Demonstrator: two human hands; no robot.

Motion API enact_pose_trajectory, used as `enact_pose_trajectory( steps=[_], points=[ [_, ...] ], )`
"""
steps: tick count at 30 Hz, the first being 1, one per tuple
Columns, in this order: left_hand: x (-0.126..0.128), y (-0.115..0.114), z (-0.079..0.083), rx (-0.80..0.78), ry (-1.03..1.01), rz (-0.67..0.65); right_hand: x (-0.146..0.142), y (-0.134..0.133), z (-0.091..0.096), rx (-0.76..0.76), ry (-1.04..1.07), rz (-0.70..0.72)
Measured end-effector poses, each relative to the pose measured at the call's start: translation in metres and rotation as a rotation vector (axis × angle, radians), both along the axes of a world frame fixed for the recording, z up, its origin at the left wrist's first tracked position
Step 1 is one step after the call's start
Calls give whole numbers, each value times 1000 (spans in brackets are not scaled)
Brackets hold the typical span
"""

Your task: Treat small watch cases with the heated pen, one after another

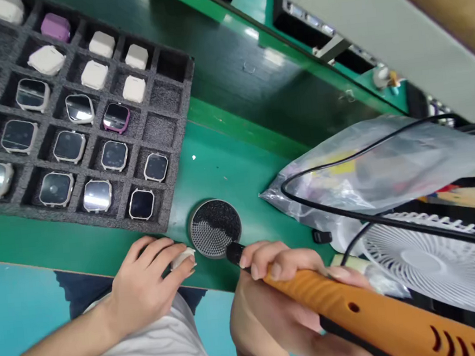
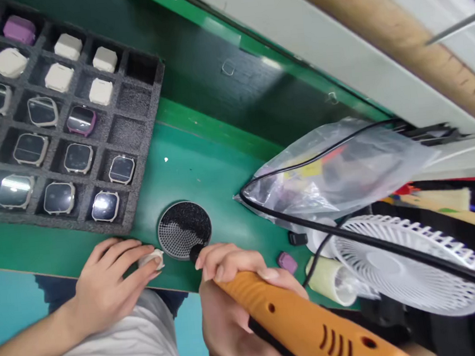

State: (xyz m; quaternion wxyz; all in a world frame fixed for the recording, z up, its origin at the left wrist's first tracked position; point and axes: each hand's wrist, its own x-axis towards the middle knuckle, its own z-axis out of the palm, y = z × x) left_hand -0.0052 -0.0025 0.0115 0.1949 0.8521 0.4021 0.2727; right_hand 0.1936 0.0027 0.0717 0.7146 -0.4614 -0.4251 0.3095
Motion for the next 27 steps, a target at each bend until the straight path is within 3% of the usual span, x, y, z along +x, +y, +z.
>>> enact_pose_trajectory(
  steps=[23, 27],
  points=[
    [-2, 0, -2, -30, -16, -29, -6, 9, -8, -12, -70, -22],
    [-3, -2, -3, -14, 8, -40, -6, 10, -2, -15, -84, -19]
  ],
)
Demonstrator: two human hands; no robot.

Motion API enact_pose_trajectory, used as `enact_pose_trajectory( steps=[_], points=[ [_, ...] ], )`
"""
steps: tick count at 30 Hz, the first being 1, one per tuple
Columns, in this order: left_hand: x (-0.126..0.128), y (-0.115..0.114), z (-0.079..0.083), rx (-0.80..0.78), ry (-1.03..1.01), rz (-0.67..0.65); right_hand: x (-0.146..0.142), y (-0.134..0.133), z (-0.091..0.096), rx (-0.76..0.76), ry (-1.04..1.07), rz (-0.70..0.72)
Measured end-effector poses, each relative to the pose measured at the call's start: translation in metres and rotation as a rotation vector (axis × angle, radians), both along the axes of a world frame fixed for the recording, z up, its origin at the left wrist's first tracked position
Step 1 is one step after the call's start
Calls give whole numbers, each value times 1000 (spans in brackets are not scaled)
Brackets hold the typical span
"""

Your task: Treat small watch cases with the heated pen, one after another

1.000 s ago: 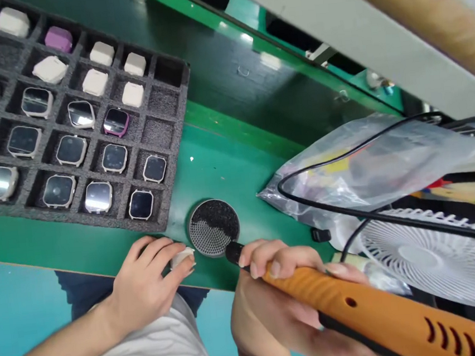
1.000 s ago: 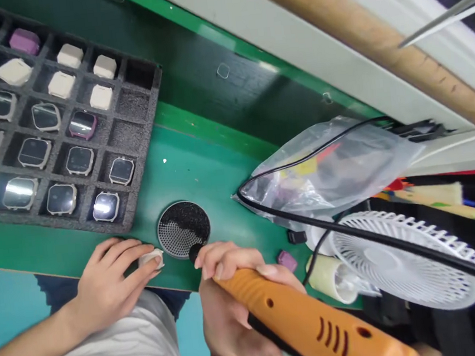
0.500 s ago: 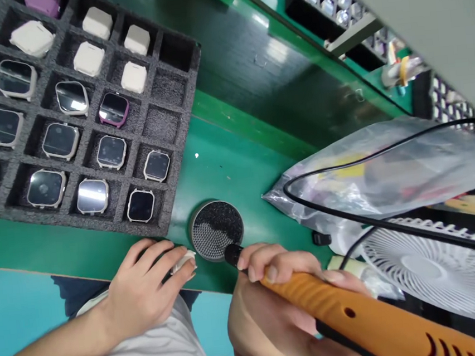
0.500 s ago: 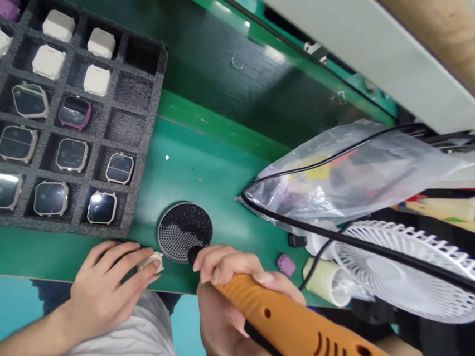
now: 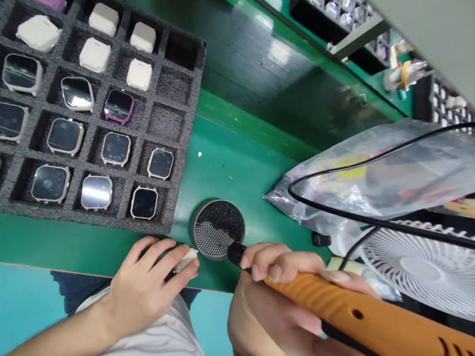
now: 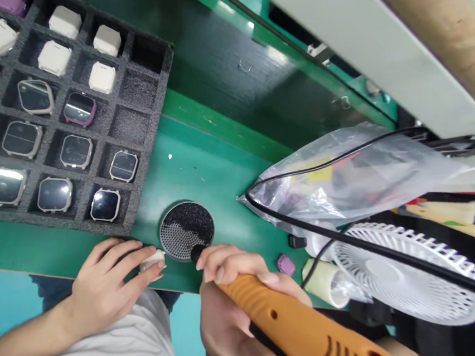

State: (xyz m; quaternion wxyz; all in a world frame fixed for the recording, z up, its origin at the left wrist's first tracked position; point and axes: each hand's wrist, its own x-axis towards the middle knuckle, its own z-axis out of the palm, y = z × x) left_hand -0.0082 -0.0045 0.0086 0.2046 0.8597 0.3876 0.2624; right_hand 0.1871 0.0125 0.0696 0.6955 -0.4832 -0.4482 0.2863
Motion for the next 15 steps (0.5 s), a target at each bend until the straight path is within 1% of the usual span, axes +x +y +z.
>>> enact_pose_trajectory(
  steps=[4, 6, 8, 11, 13, 15],
  points=[
    [1, 0, 0, 10, 4, 7, -2, 0, 11, 63, -48, -37],
    [2, 1, -1, 2, 4, 16, -3, 1, 13, 52, -61, -41],
    [3, 1, -1, -13, 9, 21, -4, 1, 14, 31, -78, -25],
    [4, 2, 1, -39, 16, 26, -3, 0, 12, 34, -83, -41],
    [5, 3, 3, -58, 10, 36, -4, -3, 11, 40, -50, -45],
    [5, 5, 6, -103, -26, 56, -7, -5, 11, 34, 2, -15]
  ],
)
